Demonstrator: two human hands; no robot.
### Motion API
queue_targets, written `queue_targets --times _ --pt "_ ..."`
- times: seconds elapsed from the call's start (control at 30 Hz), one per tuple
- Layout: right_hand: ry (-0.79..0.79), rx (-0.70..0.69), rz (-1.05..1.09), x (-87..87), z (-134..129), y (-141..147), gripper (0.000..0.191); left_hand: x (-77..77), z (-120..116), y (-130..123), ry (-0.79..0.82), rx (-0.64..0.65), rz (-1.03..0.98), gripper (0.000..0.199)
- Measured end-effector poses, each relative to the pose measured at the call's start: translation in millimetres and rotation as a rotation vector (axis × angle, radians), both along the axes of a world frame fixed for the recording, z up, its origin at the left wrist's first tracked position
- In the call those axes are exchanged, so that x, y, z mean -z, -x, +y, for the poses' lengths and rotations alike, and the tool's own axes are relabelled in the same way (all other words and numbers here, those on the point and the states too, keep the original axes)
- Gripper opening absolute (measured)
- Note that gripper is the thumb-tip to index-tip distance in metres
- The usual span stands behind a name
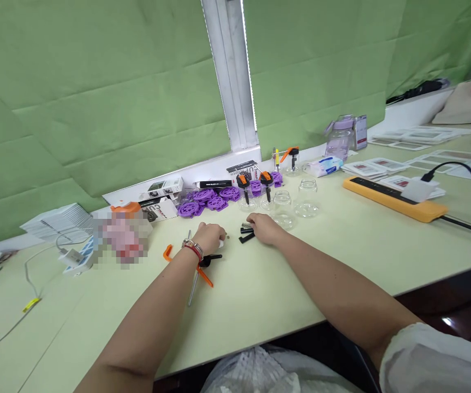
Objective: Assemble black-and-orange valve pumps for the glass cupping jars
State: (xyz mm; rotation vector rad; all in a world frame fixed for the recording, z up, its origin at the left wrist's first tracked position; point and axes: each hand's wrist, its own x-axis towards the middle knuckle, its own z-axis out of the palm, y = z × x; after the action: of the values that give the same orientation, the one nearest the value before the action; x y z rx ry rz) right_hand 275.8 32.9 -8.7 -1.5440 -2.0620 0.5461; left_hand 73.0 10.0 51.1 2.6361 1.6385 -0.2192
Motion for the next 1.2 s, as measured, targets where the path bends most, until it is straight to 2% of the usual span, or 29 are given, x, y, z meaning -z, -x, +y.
queue_targets --times 0.33,0.67,0.9,1.07,1.2 --pt "0.018 -0.008 -0.001 -1.8 -1 -1 0.028 8.9 4 -2 -0.023 0.006 -0.011 0.024" --pt "-0.002 0.004 -0.089 -12.8 -7 3 0.037 6.9 2 -5 -0.027 0.01 -0.011 0.023" --pt "0.031 0.022 -0.076 -11.6 -6 1 0.042 1.6 -1 -8 -0.025 0.015 -0.038 0.021" --pt "0.034 0.027 -0.039 -9.4 -3 -4 0.037 -8.2 7 -31 -0.052 0.026 -0.093 0.025" --pt "0.044 0.012 -0.009 -8.1 -2 -8 0.036 -3.5 23 -57 -0.066 0.023 -0.112 0.024"
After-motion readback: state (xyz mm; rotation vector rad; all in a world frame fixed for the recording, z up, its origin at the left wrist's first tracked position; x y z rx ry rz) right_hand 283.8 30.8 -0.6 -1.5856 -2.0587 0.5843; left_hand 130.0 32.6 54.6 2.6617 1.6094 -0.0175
